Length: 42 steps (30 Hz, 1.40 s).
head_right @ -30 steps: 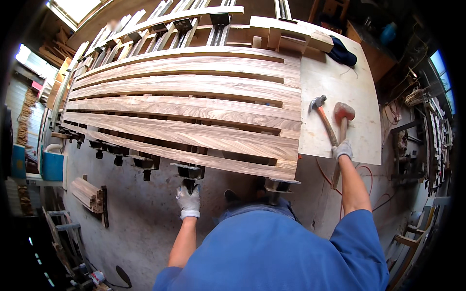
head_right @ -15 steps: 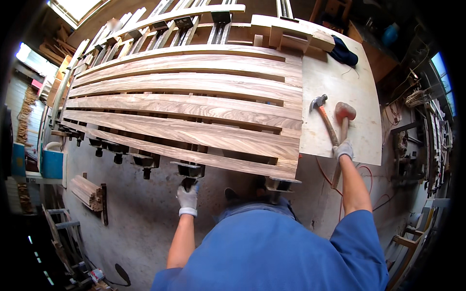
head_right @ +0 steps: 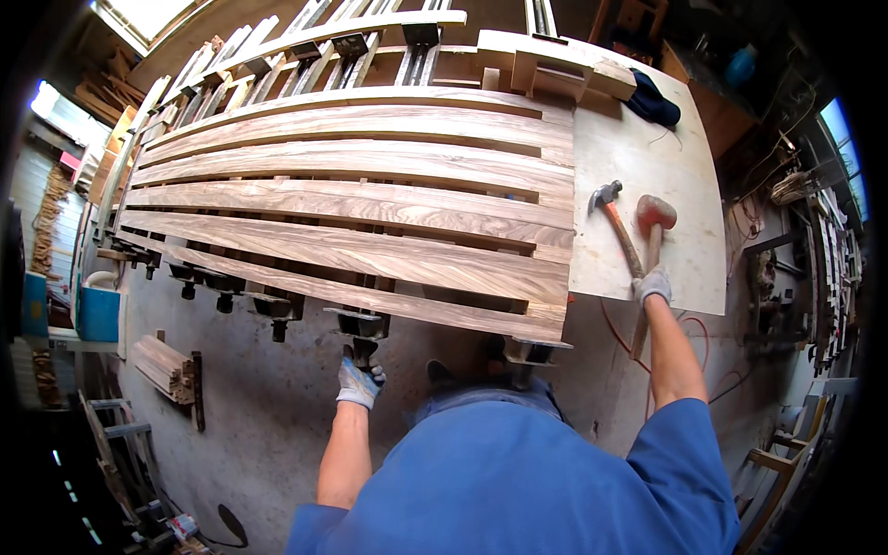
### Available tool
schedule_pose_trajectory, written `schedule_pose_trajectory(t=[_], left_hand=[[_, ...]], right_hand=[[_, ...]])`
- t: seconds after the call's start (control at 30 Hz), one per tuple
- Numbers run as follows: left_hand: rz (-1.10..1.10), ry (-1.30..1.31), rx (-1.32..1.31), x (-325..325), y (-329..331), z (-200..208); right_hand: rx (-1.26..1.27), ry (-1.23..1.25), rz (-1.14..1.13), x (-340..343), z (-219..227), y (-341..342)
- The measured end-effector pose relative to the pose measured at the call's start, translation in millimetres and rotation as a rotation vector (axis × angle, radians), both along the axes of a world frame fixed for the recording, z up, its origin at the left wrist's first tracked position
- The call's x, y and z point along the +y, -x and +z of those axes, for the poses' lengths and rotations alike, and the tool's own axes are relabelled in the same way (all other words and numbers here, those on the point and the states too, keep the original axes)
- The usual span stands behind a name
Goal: The person uses a wooden mallet to tap and align a series of long wooden planks arranged on a workbench. The planks are held in place by clamps, and the person systematically moves along the assembly, striking the wood to ensure proper fit.
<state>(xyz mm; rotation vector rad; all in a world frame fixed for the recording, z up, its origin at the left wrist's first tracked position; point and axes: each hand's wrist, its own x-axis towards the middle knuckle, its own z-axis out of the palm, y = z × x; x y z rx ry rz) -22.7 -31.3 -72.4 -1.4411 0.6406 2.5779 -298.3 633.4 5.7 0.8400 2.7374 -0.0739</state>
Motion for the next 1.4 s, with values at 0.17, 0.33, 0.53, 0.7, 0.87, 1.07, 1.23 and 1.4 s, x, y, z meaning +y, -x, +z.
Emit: schedule_pose_trajectory(t=[0.17,0.33,0.53,0.7,0.87,1.07,1.23,1.4], left_hand=[[-0.309,1.839,0.032,36.4,8.3,39.1],[-0.245,1.387,0.004,26.0,2.4,23.1],[0.051,-0.027,0.020,4.3,8.4,-4.1],[-0.064,0.974,0.032,22.4,3.5,6.9],[-0.573,2.088,-0.180,47.3,2.2,60.3],[-0.072,0.497,0.013,4.4,-3.8,3.1],[0.075,-0.007,-0.064,2.6,9.5,-1.8],[-0.230,1.490,-0.027,28.3,4.6,26.6]], right_hand=[[0.003,0.009,-0.029,0.8,-1.2,-0.4],[0.035,-0.002,-0.009,0.2,-4.1,2.4],[0.068,-0.025,0.020,6.5,-7.3,-2.7],[0.050,-0.003,0.011,3.2,-6.5,0.5],[-0.009,0.017,-0.011,2.5,0.8,0.7],[-0.012,-0.013,0.010,6.3,-4.6,1.6],[0.033,-0.004,-0.004,5.4,-2.7,4.3],[0.021,0.007,0.014,3.8,-3.1,-1.9]])
